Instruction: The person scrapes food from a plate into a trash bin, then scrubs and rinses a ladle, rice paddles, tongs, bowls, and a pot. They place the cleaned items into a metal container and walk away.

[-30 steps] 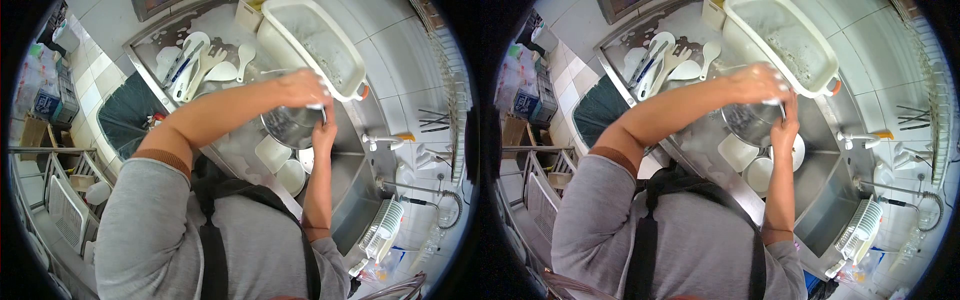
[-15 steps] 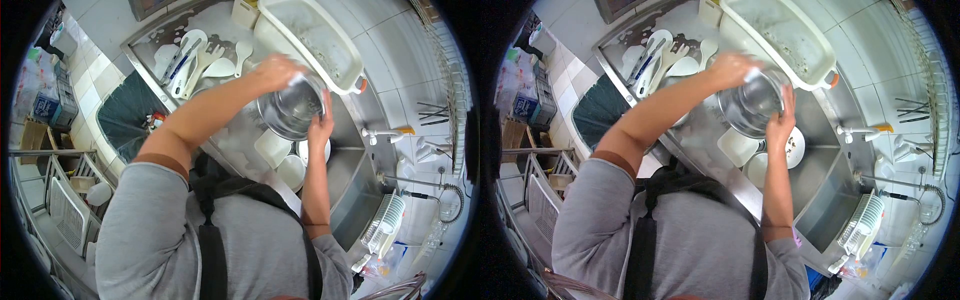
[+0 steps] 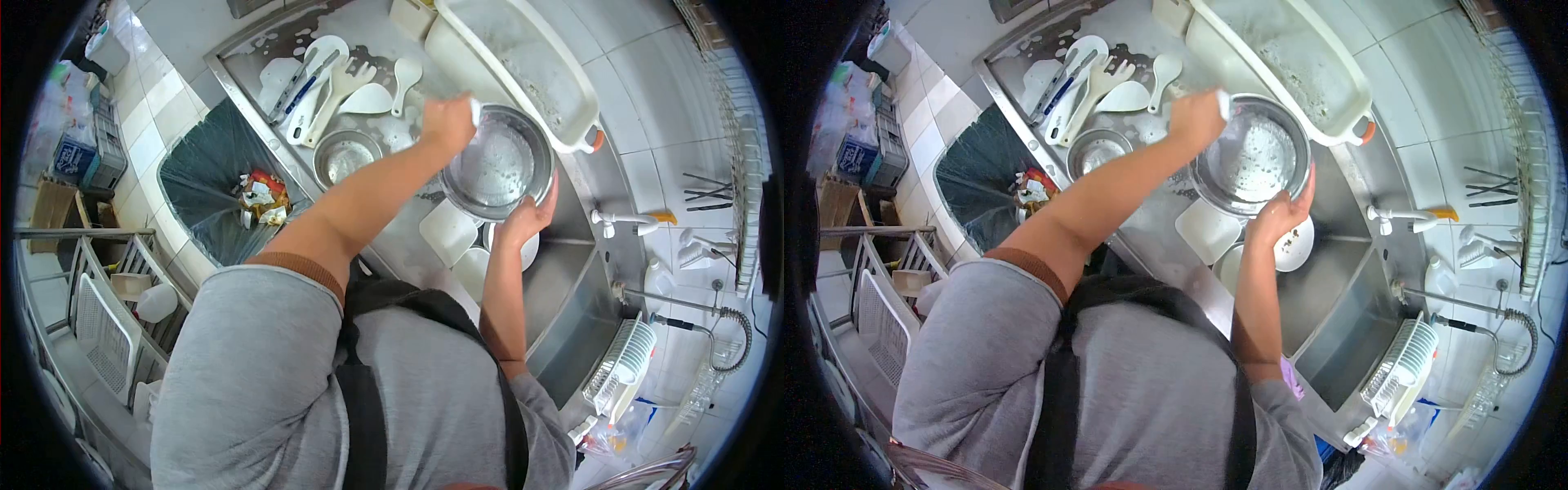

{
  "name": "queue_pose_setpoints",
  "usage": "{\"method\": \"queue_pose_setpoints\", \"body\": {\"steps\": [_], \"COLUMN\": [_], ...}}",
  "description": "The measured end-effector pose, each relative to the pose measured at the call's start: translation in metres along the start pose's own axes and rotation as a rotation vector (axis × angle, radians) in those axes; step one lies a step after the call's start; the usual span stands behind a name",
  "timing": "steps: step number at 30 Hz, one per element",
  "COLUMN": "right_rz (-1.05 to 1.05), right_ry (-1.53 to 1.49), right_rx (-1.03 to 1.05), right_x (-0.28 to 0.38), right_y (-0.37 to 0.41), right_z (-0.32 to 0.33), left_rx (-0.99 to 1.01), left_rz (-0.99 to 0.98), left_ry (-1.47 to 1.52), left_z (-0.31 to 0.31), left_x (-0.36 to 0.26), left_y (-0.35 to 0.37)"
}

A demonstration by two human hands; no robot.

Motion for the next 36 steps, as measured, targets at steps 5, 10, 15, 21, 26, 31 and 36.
{"method": "queue_pose_setpoints", "body": {"steps": [5, 10, 15, 21, 26, 31, 36], "right_rz": [-0.061, -0.041, 0.334, 0.430, 0.300, 0.180, -0.361], "right_ry": [-0.061, -0.021, 0.948, 1.032, 0.671, 0.537, -0.231], "right_rx": [-0.279, -0.248, 0.341, 0.899, 0.491, 0.386, -0.048], "right_x": [-0.019, -0.018, -0.006, -0.016, 0.002, 0.056, 0.036], "right_y": [0.012, 0.010, 0.026, 0.037, 0.026, 0.011, -0.010], "right_z": [0.015, 0.010, 0.008, -0.016, -0.033, -0.016, 0.044], "left_rx": [0.202, 0.653, 0.427, 0.120, -0.042, 0.699, 1.104], "left_rz": [0.505, 0.683, 0.533, 0.496, 0.047, 0.310, 0.461], "left_ry": [0.322, 0.816, 0.873, 0.948, 0.391, 0.867, 1.368], "left_z": [-0.001, 0.010, 0.031, 0.052, 0.031, 0.083, 0.059], "left_x": [0.010, 0.007, 0.046, 0.035, -0.012, -0.014, -0.008], "left_y": [0.070, 0.113, 0.059, 0.044, 0.105, 0.016, 0.007]}}
Point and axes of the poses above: each hand's wrist, its own y-axis away from the middle knuckle, its own z-axis out of the back of the hand, x = y × z, the point moved 2 cm from there along -y, towards the middle knuckle, and after that the axes turned 5 degrees about z, right-handed, at the moved point
